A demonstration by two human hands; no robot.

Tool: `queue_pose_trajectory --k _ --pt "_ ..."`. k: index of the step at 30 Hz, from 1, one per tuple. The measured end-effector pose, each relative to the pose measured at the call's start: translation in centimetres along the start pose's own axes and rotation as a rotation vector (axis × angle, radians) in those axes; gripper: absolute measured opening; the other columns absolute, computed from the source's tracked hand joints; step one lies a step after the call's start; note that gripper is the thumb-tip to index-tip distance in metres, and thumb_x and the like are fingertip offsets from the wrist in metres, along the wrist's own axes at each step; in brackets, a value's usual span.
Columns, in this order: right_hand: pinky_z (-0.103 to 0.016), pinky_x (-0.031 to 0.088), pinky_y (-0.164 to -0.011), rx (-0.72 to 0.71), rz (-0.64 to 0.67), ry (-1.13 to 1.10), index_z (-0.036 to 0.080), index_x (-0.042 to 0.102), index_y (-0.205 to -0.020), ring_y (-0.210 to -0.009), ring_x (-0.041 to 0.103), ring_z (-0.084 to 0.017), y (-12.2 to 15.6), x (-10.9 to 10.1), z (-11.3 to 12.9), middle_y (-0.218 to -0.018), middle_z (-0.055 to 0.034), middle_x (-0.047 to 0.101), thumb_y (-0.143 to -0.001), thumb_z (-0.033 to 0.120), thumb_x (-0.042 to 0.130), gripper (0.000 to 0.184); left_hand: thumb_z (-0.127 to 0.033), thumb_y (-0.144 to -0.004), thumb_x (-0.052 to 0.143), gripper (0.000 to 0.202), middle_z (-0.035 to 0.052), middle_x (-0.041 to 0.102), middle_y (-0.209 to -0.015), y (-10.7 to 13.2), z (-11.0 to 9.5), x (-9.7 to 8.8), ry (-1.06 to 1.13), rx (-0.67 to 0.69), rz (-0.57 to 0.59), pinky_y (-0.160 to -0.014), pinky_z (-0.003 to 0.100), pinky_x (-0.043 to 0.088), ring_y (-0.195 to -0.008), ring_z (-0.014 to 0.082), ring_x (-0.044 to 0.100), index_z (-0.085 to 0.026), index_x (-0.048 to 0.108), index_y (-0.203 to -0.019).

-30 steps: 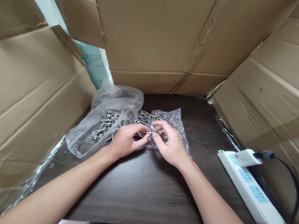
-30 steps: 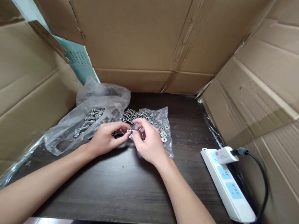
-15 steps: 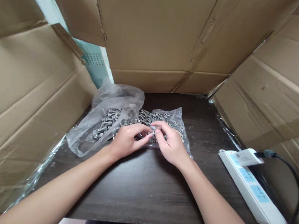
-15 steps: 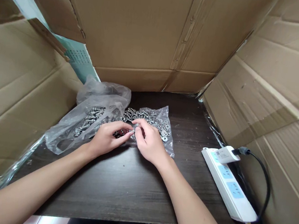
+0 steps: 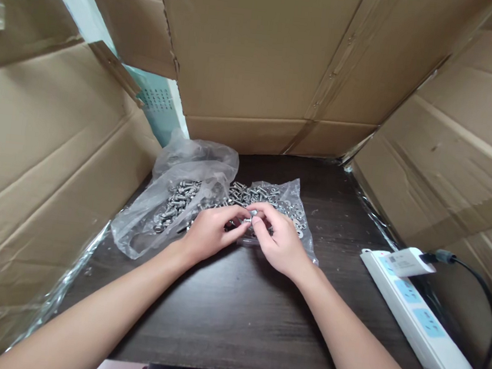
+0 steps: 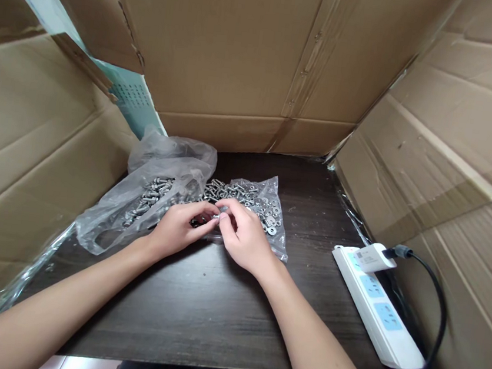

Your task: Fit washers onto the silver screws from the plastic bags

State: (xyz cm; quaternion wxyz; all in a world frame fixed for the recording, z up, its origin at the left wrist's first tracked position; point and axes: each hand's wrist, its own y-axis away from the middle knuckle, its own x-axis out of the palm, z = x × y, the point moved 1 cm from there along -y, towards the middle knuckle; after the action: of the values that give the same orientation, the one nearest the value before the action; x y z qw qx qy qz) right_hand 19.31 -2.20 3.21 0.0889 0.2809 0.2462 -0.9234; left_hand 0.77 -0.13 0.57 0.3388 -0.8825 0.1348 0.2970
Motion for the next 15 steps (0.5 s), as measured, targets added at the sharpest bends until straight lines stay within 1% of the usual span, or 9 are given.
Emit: queue_pose_trajectory --k 5,8,12,15 --pt "-0.027 0.049 -0.075 0.000 -0.034 0.027 0.019 0.065 -0.109 -0.079 0.067 -0.016 -0.07 0.06 -0.23 -0.099 -0.0044 0.074 -0.100 0.022 0.047 0.020 -0.022 -0.096 0.066 0.014 0.0018 0.078 -0.092 -0.09 -0.10 0.04 0.036 0.021 -0.008 -0.071 0.022 0.058 -0.078 0.0147 0.074 -0.018 0.071 -0.108" --pt "-0.026 0.050 -0.075 0.011 -0.039 0.026 0.020 0.065 -0.109 -0.080 0.069 -0.016 -0.12 0.09 -0.42 -0.098 -0.0041 0.075 -0.102 0.025 0.046 0.021 -0.021 -0.096 0.066 0.013 0.0019 0.078 -0.092 -0.09 -0.13 0.02 0.023 0.035 -0.017 -0.070 0.022 0.057 -0.077 0.0145 0.074 -0.018 0.071 -0.107" --pt "-0.027 0.051 -0.078 -0.001 -0.041 0.019 0.020 0.065 -0.109 -0.085 0.069 -0.017 -0.04 0.00 -0.35 -0.100 -0.0044 0.074 -0.103 0.025 0.044 0.022 -0.020 -0.096 0.065 0.012 0.0028 0.079 -0.094 -0.02 -0.12 -0.02 0.005 0.054 -0.046 -0.070 0.022 0.057 -0.077 0.0144 0.074 -0.018 0.071 -0.107" --pt "-0.028 0.051 -0.071 -0.020 -0.053 0.031 0.019 0.064 -0.113 -0.078 0.065 -0.016 0.09 -0.10 -0.24 -0.094 -0.0044 0.070 -0.098 0.023 0.051 0.020 -0.020 -0.096 0.066 0.012 0.0026 0.078 -0.094 0.00 -0.18 -0.08 0.000 0.056 -0.054 -0.071 0.022 0.058 -0.077 0.0142 0.074 -0.018 0.071 -0.107"
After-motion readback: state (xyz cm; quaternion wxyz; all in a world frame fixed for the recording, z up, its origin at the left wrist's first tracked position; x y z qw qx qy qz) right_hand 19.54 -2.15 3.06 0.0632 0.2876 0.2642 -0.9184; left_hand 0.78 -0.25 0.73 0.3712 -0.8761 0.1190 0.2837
